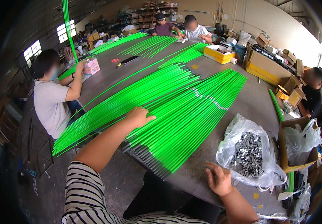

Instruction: The person assembles long green poles by inserting small metal caps into their ends. They pick up bundles of poles, separate them, and attach the caps one by one before placing the finished poles back on the table.

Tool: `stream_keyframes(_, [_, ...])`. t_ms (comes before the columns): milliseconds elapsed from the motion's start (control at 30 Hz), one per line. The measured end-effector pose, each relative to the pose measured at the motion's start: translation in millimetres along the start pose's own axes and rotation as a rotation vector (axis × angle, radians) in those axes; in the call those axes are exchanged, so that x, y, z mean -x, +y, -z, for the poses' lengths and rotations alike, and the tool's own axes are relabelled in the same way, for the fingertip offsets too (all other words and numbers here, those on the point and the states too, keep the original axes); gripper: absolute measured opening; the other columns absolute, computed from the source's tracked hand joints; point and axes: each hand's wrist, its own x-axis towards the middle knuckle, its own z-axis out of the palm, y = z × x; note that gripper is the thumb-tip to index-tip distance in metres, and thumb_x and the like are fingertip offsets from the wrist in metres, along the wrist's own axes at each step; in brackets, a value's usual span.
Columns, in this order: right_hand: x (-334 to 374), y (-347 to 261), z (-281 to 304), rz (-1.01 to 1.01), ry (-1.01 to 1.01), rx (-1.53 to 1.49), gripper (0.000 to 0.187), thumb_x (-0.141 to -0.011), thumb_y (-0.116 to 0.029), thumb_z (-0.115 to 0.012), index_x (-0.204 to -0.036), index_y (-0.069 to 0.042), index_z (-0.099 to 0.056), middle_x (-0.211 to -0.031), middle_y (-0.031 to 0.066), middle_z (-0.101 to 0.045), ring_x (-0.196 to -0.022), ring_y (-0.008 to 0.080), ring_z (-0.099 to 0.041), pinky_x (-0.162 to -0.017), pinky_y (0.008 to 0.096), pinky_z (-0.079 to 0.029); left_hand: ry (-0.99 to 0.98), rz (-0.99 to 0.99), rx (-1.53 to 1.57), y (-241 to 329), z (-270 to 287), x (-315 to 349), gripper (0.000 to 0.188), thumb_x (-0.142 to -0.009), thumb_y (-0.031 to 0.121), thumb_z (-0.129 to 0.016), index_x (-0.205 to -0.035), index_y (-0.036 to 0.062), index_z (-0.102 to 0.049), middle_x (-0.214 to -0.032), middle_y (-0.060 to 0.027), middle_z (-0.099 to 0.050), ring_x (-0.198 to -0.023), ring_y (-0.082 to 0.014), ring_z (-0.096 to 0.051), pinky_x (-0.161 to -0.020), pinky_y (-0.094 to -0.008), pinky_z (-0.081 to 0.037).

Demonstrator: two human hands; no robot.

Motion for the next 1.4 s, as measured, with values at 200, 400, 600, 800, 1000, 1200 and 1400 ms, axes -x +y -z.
stream_keyframes(200, [-1, 1, -3, -0.067, -0.018, -0.027, 0.026, -0.071, 0.002, -0.064, -0.095, -0.003, -0.057, -0.060, 0.0073, -0.058, -0.044, 0.0205, -0.053, -0.042, 0.0294, -0.041, -0.041, -0.079, 0.270, -44, 8, 11, 0.044, -0.084, 0.043, -0.055, -0.096, 0.0014, -0.065, -0.087, -0.0180, -0.064, -0.084, -0.0311, -0.061, -0.074, -0.0376, -0.047])
stream_keyframes(400, [-4, 6, 0, 0.128, -0.118, -0.002, 0.080, -0.075, 0.010, -0.056, -0.138, -0.019, -0.016, -0.088, 0.0164, -0.064, -0.047, 0.0206, -0.058, -0.041, 0.0270, -0.043, -0.017, -0.116, 0.271, -76, 21, 36, 0.034, -0.083, 0.035, -0.059, -0.094, 0.0034, -0.065, -0.088, -0.0158, -0.063, -0.081, -0.0271, -0.061, -0.072, -0.0361, -0.047])
stream_keyframes(600, [-5, -5, 0, -0.030, -0.087, -0.015, 0.022, -0.075, 0.007, -0.057, -0.096, 0.001, -0.052, -0.083, 0.0139, -0.064, -0.047, 0.0206, -0.058, -0.044, 0.0281, -0.043, 0.470, 0.184, 0.772, -114, 21, 80, 0.048, -0.091, 0.044, -0.041, -0.110, 0.0032, -0.058, -0.101, -0.0092, -0.062, -0.093, -0.0201, -0.056, -0.080, -0.0364, -0.044])
stream_keyframes(800, [-1, 3, -4, 0.085, -0.089, -0.001, 0.045, -0.076, 0.008, -0.055, -0.118, -0.004, -0.040, -0.084, 0.0158, -0.064, -0.049, 0.0224, -0.059, -0.045, 0.0287, -0.045, 0.839, 0.163, 1.024, -98, -53, 143, 0.056, -0.096, 0.043, -0.026, -0.127, -0.0005, -0.042, -0.128, -0.0134, -0.045, -0.119, -0.0224, -0.039, -0.100, -0.0355, -0.028])
stream_keyframes(1000, [0, 2, -4, -0.003, -0.074, -0.029, 0.029, -0.076, 0.007, -0.055, -0.103, -0.001, -0.051, -0.081, 0.0147, -0.064, -0.048, 0.0207, -0.059, -0.045, 0.0281, -0.044, 0.795, 0.077, 0.966, -58, -62, 125, 0.047, -0.096, 0.032, -0.034, -0.130, -0.0018, -0.036, -0.133, -0.0184, -0.037, -0.126, -0.0280, -0.032, -0.104, -0.0353, -0.023])
stream_keyframes(1200, [0, 7, -3, 0.077, -0.055, 0.010, 0.047, -0.076, 0.009, -0.054, -0.117, -0.003, -0.034, -0.081, 0.0145, -0.064, -0.047, 0.0224, -0.058, -0.044, 0.0304, -0.044, 0.791, 0.010, 0.514, -111, -34, 108, 0.039, -0.081, 0.011, -0.057, -0.117, -0.0011, -0.049, -0.120, -0.0240, -0.047, -0.116, -0.0378, -0.042, -0.098, -0.0406, -0.033])
stream_keyframes(1400, [6, 7, -6, 0.138, 0.005, -0.020, 0.041, -0.076, 0.008, -0.054, -0.113, 0.000, -0.040, -0.079, 0.0146, -0.064, -0.047, 0.0237, -0.057, -0.044, 0.0305, -0.043, 0.463, 0.164, -0.390, -160, -19, 138, 0.059, -0.062, 0.007, -0.068, -0.116, -0.0041, -0.047, -0.118, -0.0215, -0.046, -0.116, -0.0360, -0.040, -0.097, -0.0459, -0.033])
